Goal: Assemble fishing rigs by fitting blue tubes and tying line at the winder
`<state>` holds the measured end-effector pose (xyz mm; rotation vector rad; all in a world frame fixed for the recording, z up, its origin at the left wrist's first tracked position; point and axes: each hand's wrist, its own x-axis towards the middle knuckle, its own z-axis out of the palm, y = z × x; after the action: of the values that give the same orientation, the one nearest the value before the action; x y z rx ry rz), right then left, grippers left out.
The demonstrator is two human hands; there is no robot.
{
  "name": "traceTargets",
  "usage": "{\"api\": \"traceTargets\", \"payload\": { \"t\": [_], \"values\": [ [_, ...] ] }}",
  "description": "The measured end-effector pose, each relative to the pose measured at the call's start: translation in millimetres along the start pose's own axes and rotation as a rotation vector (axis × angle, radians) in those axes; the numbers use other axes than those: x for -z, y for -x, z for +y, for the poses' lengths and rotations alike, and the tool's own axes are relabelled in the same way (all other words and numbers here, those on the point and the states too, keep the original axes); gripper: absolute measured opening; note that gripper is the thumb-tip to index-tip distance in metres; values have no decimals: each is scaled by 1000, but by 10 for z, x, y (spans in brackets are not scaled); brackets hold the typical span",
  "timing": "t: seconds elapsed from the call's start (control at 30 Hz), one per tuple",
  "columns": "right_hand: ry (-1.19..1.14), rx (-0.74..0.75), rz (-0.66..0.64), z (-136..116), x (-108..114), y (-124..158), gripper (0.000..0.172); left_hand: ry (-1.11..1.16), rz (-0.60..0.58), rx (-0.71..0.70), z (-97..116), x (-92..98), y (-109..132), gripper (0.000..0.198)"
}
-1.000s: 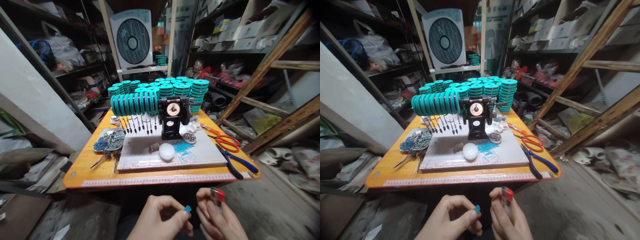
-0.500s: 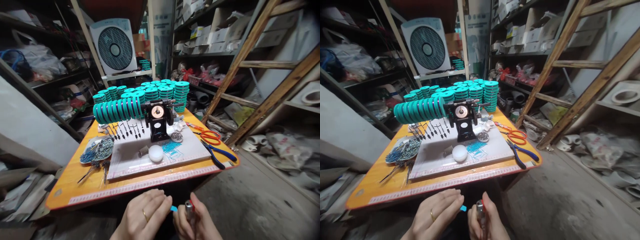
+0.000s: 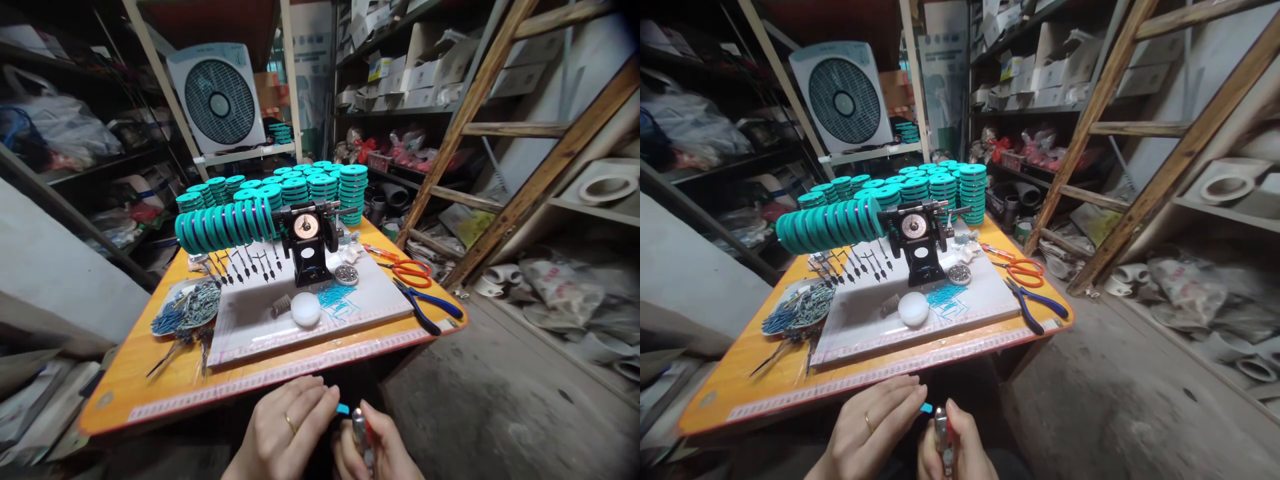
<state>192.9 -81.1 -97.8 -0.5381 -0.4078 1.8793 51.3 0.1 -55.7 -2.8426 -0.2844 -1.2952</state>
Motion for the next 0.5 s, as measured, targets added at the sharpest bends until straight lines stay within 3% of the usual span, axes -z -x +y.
{"api": "traceTargets", "payload": {
  "t": [0.5],
  "values": [
    [-10,-67,10,35,30,-17,65,16,-24,-1,-8,14,55,31]
  ]
}}
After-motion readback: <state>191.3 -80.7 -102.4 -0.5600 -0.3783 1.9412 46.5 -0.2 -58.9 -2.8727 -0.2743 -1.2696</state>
